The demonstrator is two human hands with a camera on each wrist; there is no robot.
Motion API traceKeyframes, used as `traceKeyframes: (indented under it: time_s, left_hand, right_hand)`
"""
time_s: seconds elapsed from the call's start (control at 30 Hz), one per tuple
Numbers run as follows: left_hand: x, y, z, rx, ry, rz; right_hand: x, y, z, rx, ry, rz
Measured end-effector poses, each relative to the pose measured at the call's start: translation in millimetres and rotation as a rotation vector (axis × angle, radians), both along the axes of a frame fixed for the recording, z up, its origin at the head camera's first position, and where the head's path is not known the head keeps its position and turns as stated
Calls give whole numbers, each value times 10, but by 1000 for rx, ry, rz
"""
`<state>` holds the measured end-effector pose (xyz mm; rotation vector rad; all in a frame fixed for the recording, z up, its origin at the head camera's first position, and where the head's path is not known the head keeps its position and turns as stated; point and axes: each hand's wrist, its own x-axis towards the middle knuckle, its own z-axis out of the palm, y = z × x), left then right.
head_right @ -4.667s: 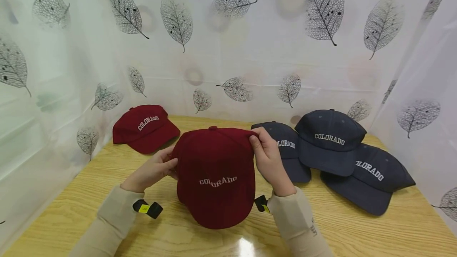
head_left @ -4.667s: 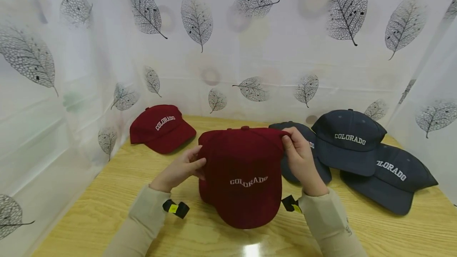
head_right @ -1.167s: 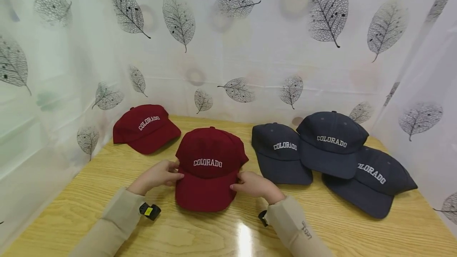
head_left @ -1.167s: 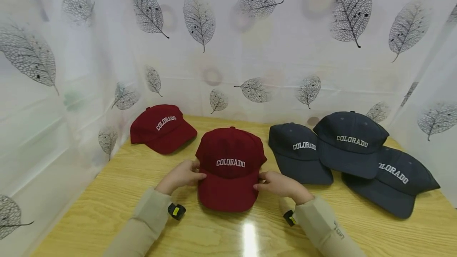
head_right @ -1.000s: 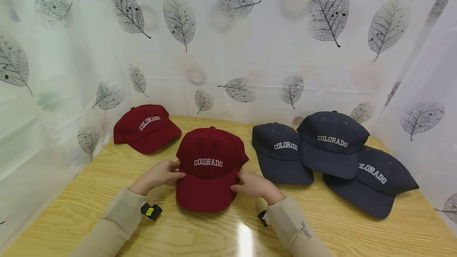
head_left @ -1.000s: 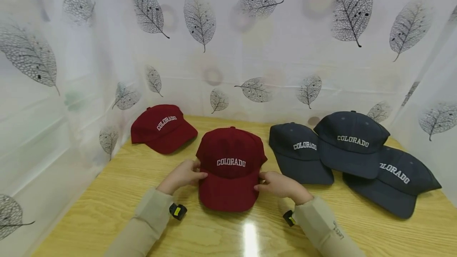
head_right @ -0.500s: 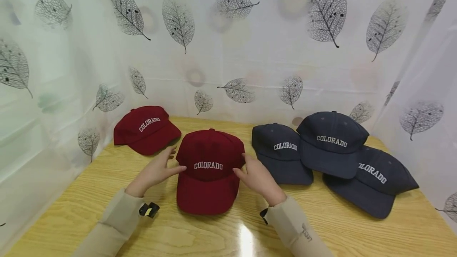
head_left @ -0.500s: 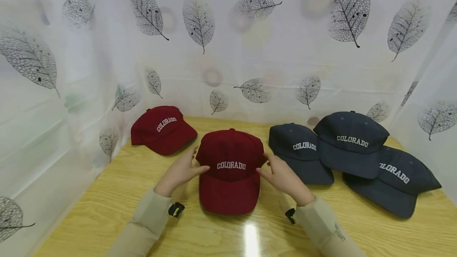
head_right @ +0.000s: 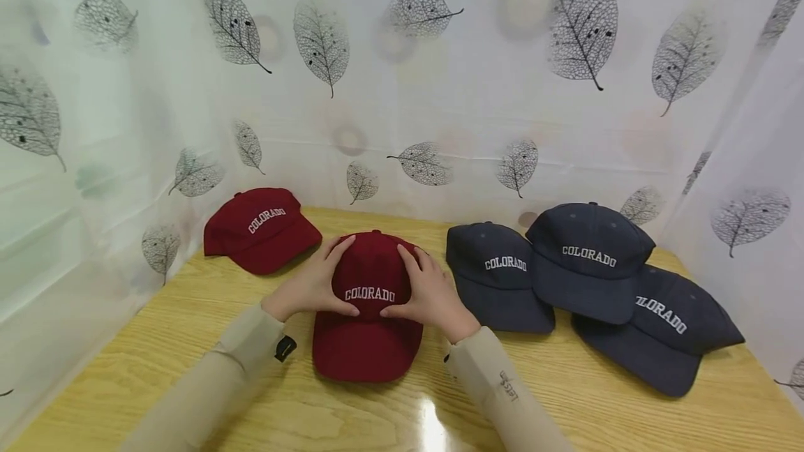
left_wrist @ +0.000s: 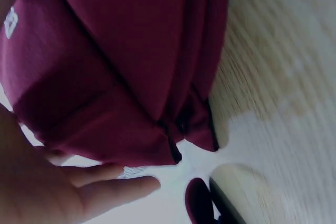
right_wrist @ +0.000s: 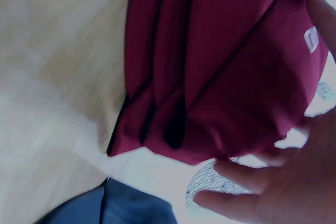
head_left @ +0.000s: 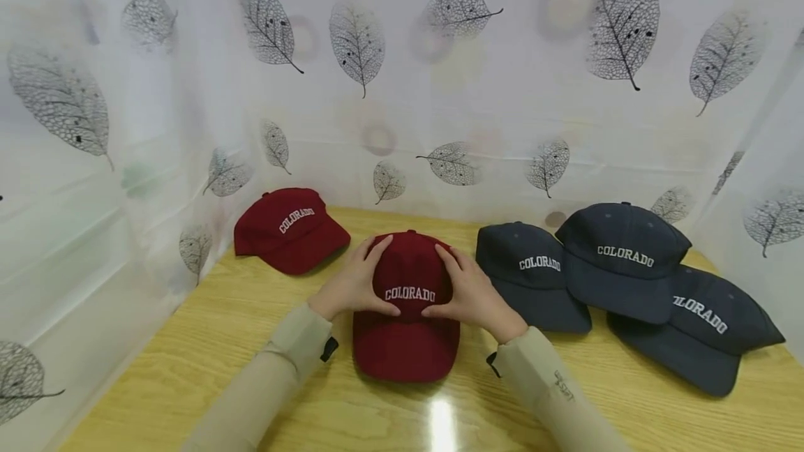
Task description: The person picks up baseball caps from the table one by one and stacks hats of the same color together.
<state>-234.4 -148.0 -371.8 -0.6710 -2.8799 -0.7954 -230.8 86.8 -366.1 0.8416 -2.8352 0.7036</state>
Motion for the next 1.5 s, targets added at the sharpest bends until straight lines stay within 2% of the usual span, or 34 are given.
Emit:
traceKeyframes:
  time_s: [0.13,0.33,0.53,0.7,0.93,1.07,1.13,1.23,1.33,1.4,1.5]
  left_hand:
    - [-142,-4,-12,-7,-79,-35]
    - [-323,5,-14,-60,-215,-49]
    - [-357,32,16,-151,-313,-22]
    - [-339,34,-9,-169,-321,-5]
    - [-221,59,-44,-128,-270,42]
    - [-101,74,-26,-100,-258,70]
    - [-37,59,-15,-84,-269,77]
    - [58,-10,-15,-28,-287,63]
    - [144,-126,-36,61,-298,20]
    - [191,-203,-48,93,-302,-8]
    - [242,-287,-50,91,-313,-24]
  right_hand:
    - [-140,10,-3,29,-102,42]
    - [-322,-5,4,55,-273,47]
    - [-410,-37,-9,136,-361,45]
    - [-381,-81,-16,168,-369,22]
    - [-241,-60,-33,137,-299,9]
    - [-135,14,-50,59,-256,40]
    - [-84,78,-64,-18,-270,55]
    - [-16,225,-103,-175,-350,71]
    - [37,400,-142,-301,-494,48]
    - [57,497,-149,-324,-563,4]
    - [77,584,-122,-321,-637,-40]
